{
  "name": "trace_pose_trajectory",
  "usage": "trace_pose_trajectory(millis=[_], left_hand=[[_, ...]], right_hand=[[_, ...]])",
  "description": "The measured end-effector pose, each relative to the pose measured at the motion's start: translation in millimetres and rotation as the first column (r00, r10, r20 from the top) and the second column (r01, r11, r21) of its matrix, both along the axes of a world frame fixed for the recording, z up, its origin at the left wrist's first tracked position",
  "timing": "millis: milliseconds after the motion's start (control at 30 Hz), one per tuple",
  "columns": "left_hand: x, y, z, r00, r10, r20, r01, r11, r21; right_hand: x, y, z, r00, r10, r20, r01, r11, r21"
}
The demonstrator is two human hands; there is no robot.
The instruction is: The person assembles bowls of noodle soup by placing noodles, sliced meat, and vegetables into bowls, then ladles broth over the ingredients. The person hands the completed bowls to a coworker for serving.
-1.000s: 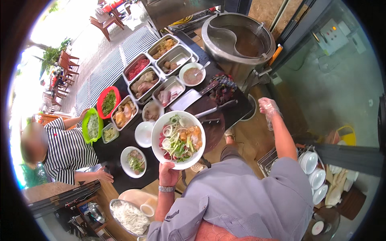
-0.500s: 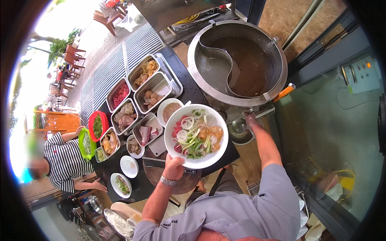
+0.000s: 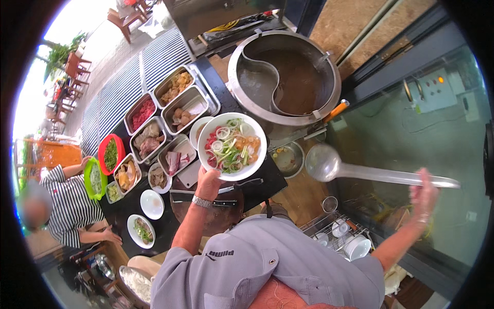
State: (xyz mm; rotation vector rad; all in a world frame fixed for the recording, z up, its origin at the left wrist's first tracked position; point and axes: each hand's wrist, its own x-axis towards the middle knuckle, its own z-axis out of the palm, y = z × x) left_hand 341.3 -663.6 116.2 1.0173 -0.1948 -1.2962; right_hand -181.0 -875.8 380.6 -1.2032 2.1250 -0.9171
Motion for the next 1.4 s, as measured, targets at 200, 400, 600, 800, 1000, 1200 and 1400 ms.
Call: trace_pose_trajectory(millis=[200, 400, 600, 800, 1000, 1200, 1400], left_hand=[[-5.4, -10.1, 11.5, 1.000, -0.012, 0.000, 0.012, 1.000, 0.007], [-9.8, -30.5, -4.1, 0.998, -0.039, -0.051, 0.038, 0.999, -0.022], [-10.2, -40.0, -11.5, 0.999, 0.001, -0.040, -0.002, 0.999, -0.044], [-7.3, -51.2, -7.5, 0.999, 0.039, 0.019, -0.038, 0.998, -0.041], [-2.8, -70.9, -4.8, 0.998, 0.030, 0.053, -0.026, 0.998, -0.063], [-7.0, -92.2, -2.0, 0.995, 0.082, 0.052, -0.079, 0.995, -0.062], [-5.1, -113.8, 2.4, 0.998, 0.055, 0.037, -0.054, 0.998, -0.033]], right_hand=[[-9.8, -42.0, 55.3, 0.951, 0.109, 0.288, -0.020, 0.956, -0.294], [158.9, -146.6, -82.6, 0.877, 0.461, 0.135, -0.414, 0.868, -0.273], [224.9, -191.6, -170.3, 0.335, 0.614, -0.715, -0.927, 0.080, -0.366], [227.0, -202.2, -147.6, 0.127, 0.570, -0.812, -0.952, -0.158, -0.261], [224.4, -226.2, -140.2, 0.119, 0.392, -0.912, -0.992, 0.002, -0.129], [243.4, -242.8, -172.4, 0.286, 0.527, -0.800, -0.957, 0.201, -0.209], [247.0, -259.3, -153.0, 0.829, 0.500, 0.251, -0.458, 0.864, -0.207]])
